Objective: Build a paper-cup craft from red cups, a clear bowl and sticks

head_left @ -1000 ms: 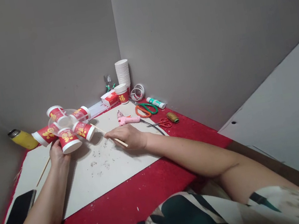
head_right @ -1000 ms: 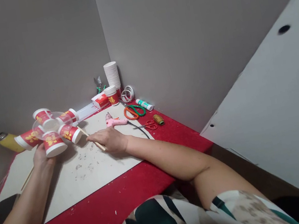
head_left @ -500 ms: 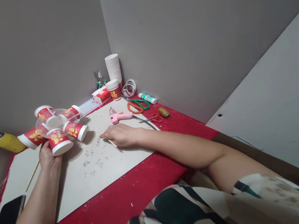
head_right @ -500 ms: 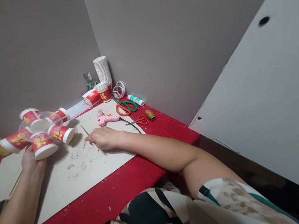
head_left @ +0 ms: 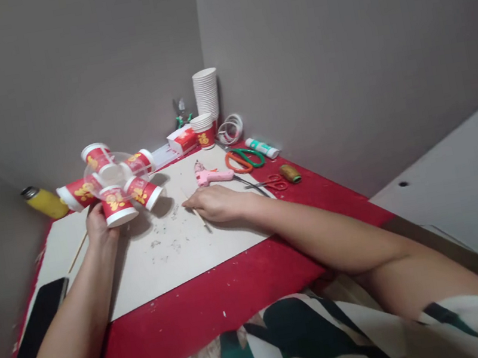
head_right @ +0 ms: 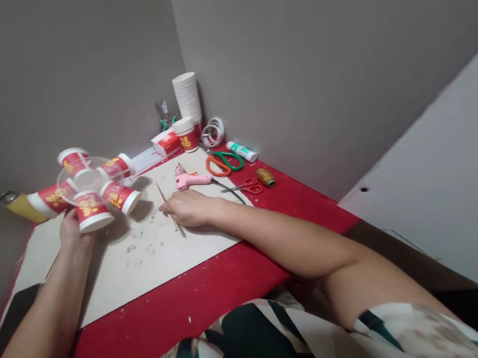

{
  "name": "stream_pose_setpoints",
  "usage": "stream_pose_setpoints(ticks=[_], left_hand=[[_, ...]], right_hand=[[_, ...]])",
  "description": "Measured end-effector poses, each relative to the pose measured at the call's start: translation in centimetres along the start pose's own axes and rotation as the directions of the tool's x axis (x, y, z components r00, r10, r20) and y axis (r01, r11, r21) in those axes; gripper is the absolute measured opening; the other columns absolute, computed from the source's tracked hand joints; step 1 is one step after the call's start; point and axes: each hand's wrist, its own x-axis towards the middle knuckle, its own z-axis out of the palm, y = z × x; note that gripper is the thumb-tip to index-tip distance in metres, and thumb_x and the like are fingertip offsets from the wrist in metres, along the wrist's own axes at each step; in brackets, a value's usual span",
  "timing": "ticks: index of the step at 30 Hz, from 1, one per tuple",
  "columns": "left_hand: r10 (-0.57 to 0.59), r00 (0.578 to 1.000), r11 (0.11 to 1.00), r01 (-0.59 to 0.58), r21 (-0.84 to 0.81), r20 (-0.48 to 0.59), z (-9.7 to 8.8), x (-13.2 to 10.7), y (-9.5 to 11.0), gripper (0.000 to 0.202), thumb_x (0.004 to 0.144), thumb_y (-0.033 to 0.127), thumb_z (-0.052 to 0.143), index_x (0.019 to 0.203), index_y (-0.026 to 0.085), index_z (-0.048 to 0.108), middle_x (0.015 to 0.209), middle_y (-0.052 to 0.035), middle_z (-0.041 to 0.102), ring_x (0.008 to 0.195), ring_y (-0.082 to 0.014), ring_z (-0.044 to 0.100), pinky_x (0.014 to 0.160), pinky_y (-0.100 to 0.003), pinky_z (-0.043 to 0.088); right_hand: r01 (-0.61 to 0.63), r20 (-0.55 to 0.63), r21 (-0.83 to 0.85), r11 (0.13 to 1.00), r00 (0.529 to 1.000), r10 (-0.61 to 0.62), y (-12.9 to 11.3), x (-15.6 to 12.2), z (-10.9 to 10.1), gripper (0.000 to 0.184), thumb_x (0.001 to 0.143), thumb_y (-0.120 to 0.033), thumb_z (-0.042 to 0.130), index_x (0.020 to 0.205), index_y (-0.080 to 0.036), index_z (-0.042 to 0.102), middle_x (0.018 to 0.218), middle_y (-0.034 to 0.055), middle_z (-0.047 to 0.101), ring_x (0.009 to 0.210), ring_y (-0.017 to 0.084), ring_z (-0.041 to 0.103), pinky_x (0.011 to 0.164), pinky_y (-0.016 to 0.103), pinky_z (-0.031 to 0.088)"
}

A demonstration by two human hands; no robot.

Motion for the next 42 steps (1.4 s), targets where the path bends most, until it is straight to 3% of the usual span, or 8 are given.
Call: stream_pose_setpoints(ticks=[4,10,14,19,24,27,33,42], left_hand=[[0.074,0.993,0.995,-0.079,-0.052,-0.093,0.7,-1.0,1.4,0.015,0.065,0.012,0.062,0.077,0.019,0.056,0.071,0.0029,0.067,0.075,-0.0142,0.068,0.08,-0.028,0.057],[0.431,0.89,0.884,-0.449,0.13,0.146,1.6,-3.6,4.2,0.025,0.068,0.036,0.076,0.076,0.015,0.065,0.078,0.0012,0.07,0.089,-0.019,0.068,0.082,-0.036,0.056],[0.627,0.65,0.567,-0.759,0.321,0.43,1.2,-5.8,5.2,0.021,0.07,0.032,0.08,0.078,0.016,0.07,0.081,-0.0006,0.073,0.088,-0.0214,0.07,0.086,-0.038,0.057],[0.501,0.255,0.203,-0.964,0.174,0.827,1.5,-8.1,5.0,0.04,0.083,0.026,0.072,0.123,0.027,0.067,0.127,-0.0074,0.071,0.119,-0.0262,0.067,0.103,-0.044,0.053],[0.273,-0.047,-0.192,-0.981,0.007,0.961,2.4,-10.5,3.7,0.031,0.094,0.024,0.06,0.124,0.021,0.066,0.123,-0.0102,0.073,0.116,-0.026,0.068,0.096,-0.042,0.058],[0.219,-0.172,-0.297,-0.949,-0.102,0.96,2.7,-11.4,2.8,0.027,0.096,0.021,0.057,0.121,0.016,0.065,0.12,-0.011,0.074,0.113,-0.0264,0.07,0.095,-0.041,0.059],[0.172,-0.143,-0.228,-0.968,-0.102,0.975,1.8,-11.6,2.1,0.034,0.095,0.017,0.056,0.129,0.016,0.06,0.125,-0.014,0.071,0.119,-0.0276,0.066,0.097,-0.044,0.057],[0.04,0.051,-0.081,-0.995,0.054,0.998,0.8,-12.9,3.6,0.037,0.095,0.017,0.054,0.131,0.013,0.06,0.131,-0.0178,0.067,0.123,-0.0317,0.064,0.099,-0.05,0.056]], right_hand=[[-0.041,-0.005,0.06,0.997,0.999,0.041,0.3,0.2,-0.7,0.045,0.094,-0.013,0.043,0.134,-0.019,0.064,0.134,0.0116,0.067,0.119,0.026,0.064,0.096,0.037,0.049],[0.005,-0.064,0.128,0.992,0.998,0.003,1.6,-1.1,-4.0,0.041,0.087,-0.013,0.054,0.123,-0.022,0.07,0.124,0.0064,0.073,0.111,0.021,0.069,0.096,0.035,0.053],[0.07,-0.286,0.246,0.967,0.958,0.004,3.5,-2.6,-5.5,0.02,0.087,-0.03,0.064,0.103,-0.024,0.075,0.096,0.0013,0.078,0.079,0.015,0.071,0.072,0.027,0.055],[-0.013,-0.438,0.296,0.955,0.887,0.148,5.9,-4.2,-7.1,0.015,0.087,-0.027,0.064,0.095,-0.022,0.076,0.084,0.0028,0.077,0.074,0.015,0.069,0.067,0.028,0.053],[0.13,-0.606,0.507,0.852,0.757,0.245,6.4,-4.6,-8.7,0.017,0.091,-0.031,0.065,0.095,-0.017,0.072,0.085,0.0073,0.075,0.076,0.014,0.07,0.066,0.027,0.056],[0.24,-0.657,0.577,0.78,0.704,0.269,5.9,-4.0,-8.7,0.022,0.091,-0.037,0.067,0.098,-0.017,0.07,0.082,0.0058,0.074,0.071,0.012,0.07,0.062,0.024,0.057],[0.299,-0.653,0.598,0.744,0.719,0.236,4.7,-1.9,-7.5,0.031,0.091,-0.049,0.065,0.101,-0.021,0.07,0.089,0.0039,0.077,0.07,0.01,0.071,0.056,0.02,0.055],[0.484,-0.757,0.63,0.607,0.557,0.341,2.9,-0.3,-8.1,0.03,0.087,-0.046,0.07,0.084,-0.017,0.076,0.06,-0.0006,0.068,0.047,0.008,0.062,0.043,0.02,0.049]])
